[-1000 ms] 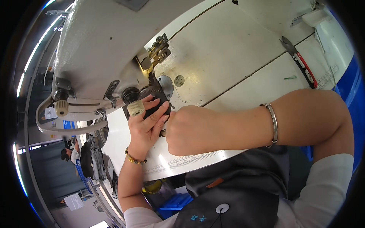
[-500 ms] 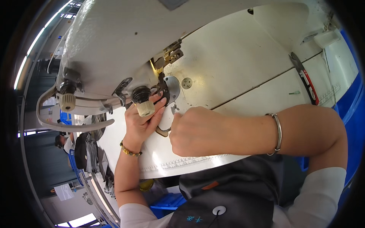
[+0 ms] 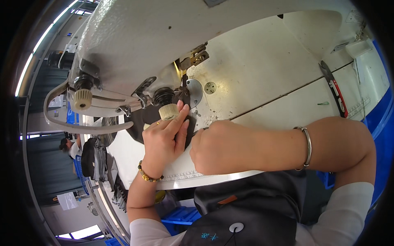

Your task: Using an industrial sewing machine to sew fabric pieces together to assemble a plaid pouch.

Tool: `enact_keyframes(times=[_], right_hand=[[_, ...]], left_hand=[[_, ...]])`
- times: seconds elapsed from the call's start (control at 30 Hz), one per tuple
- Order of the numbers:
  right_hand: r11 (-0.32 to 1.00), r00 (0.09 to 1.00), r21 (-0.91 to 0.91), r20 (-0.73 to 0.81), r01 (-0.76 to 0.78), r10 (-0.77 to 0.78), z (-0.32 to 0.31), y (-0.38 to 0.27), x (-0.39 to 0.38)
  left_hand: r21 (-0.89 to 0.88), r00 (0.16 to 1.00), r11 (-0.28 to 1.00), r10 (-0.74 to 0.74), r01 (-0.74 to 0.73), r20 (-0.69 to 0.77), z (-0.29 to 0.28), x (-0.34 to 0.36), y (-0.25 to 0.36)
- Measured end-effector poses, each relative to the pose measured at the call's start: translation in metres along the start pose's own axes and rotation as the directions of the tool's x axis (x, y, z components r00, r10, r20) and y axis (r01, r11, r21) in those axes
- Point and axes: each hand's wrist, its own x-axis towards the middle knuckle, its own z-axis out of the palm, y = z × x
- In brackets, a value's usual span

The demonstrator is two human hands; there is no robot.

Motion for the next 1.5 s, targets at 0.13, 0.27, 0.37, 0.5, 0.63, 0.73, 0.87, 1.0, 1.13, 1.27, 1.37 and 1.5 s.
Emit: enact_keyframes(times=[0.13, 0.27, 0.37, 0.5, 0.63, 0.73, 0.87, 1.0, 1.13, 1.27, 1.37, 1.5], right_hand=[[0.991, 0.999, 0.128, -0.025, 0.023, -0.02, 0.0, -0.007, 0.0], [0.99, 0.998, 0.14, -0.046, 0.036, -0.03, -0.001, -0.009, 0.0], [0.99, 0.999, 0.137, -0.035, 0.029, -0.025, 0.001, -0.006, -0.001], [0.992, 0.999, 0.124, -0.031, 0.035, -0.031, 0.005, -0.003, -0.002], [0.995, 0.999, 0.096, -0.031, 0.03, -0.027, 0.006, -0.002, -0.001], [0.996, 0.999, 0.091, 0.033, 0.008, -0.011, 0.003, 0.001, 0.003], [0.934, 0.925, 0.03, 0.153, -0.357, 0.349, -0.02, 0.004, 0.015], [0.435, 0.634, 0.495, 0.36, -0.752, 0.685, -0.05, 0.0, 0.01], [0.146, 0.63, 0.769, 0.382, -0.623, 0.676, -0.038, -0.041, -0.027], [0.409, 0.672, 0.694, 0.146, -0.593, 0.726, -0.105, -0.062, -0.087], [0.352, 0.439, 0.501, 0.062, -0.79, 0.897, -0.215, -0.081, -0.148], [0.196, -0.069, 0.638, -0.367, -0.745, 0.928, -0.316, -0.167, -0.294]], left_hand=[[0.019, 1.0, 1.0, 0.006, -0.006, -0.014, 0.001, -0.004, 0.013], [0.038, 0.999, 0.999, 0.034, -0.033, -0.037, 0.002, -0.001, 0.016], [0.04, 0.999, 0.999, 0.02, -0.019, -0.026, 0.003, 0.004, 0.014], [0.024, 1.0, 1.0, 0.005, -0.004, -0.027, 0.006, 0.005, 0.01], [0.012, 1.0, 1.0, -0.028, 0.028, -0.01, 0.0, 0.006, 0.014], [-0.001, 0.999, 0.999, -0.041, 0.041, -0.029, 0.001, 0.005, 0.008], [0.022, 0.992, 0.999, 0.05, -0.048, -0.113, 0.003, -0.006, -0.002], [-0.034, 0.967, 0.988, 0.14, -0.15, -0.213, -0.013, -0.028, 0.029], [-0.05, 0.858, 0.892, 0.414, -0.449, -0.305, -0.018, -0.05, 0.063], [-0.097, 0.804, 0.829, 0.495, -0.55, -0.329, -0.036, -0.069, 0.066], [-0.288, 0.783, 0.734, 0.522, -0.615, -0.338, -0.025, -0.102, 0.063], [-0.404, 0.829, 0.725, 0.463, -0.558, -0.314, 0.058, -0.138, 0.067]])
